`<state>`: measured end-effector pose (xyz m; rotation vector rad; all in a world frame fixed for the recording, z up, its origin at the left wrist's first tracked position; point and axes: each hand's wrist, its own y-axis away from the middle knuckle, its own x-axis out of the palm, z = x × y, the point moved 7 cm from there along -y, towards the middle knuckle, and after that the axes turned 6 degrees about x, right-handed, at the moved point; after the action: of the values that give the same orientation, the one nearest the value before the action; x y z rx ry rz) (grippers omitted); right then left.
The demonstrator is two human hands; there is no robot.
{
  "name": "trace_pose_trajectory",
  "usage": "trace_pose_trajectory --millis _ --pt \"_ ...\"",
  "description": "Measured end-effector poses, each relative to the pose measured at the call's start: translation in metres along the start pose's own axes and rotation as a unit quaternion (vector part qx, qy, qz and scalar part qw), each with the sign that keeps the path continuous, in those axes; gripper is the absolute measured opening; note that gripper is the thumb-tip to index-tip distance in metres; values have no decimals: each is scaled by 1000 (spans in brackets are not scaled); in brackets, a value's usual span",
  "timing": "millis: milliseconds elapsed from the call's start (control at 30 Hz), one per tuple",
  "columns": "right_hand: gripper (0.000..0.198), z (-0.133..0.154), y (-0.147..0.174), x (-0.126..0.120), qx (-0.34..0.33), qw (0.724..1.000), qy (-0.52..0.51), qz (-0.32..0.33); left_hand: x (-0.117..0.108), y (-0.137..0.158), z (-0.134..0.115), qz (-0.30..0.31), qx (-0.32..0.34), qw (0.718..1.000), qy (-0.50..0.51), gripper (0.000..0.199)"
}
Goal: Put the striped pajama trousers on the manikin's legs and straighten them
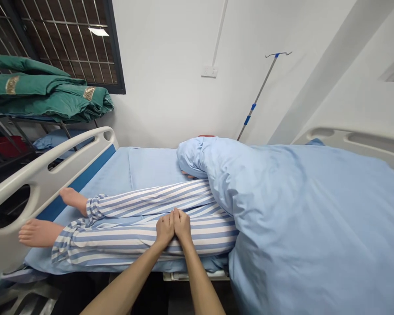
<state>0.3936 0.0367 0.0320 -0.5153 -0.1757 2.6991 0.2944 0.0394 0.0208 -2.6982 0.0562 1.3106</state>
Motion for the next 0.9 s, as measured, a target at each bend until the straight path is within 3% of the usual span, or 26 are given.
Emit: trace_pose_trajectory --millis 100,167,300,467,533,600,733,900 --pt "47 -2 0 0 3 1000 0 -10 -1 -1 1 -5 -10 999 31 46" --pt "46 -2 -1 -1 6 1000 -11 -8 -2 -3 1 -14 -34 993 115 43" --pt "45 -4 -4 -9 29 997 -69 -24 -1 -10 -16 -18 -89 956 281 44" --pt "46 -13 -9 -14 68 983 -168 -22 0 -25 -46 -40 -53 909 412 41" --pt "45 -13 -10 -14 63 984 -164 -20 2 -25 -41 -64 -55 912 402 42" --pt "45 -13 -9 -15 56 989 -134 -32 6 -21 -29 -82 -65 932 346 43" --pt "44 -9 -6 -14 29 994 -98 -41 15 -14 -15 -71 -29 962 262 48" --pt "44 -11 -6 -12 29 994 -91 -43 18 -15 -15 -64 -5 969 237 54"
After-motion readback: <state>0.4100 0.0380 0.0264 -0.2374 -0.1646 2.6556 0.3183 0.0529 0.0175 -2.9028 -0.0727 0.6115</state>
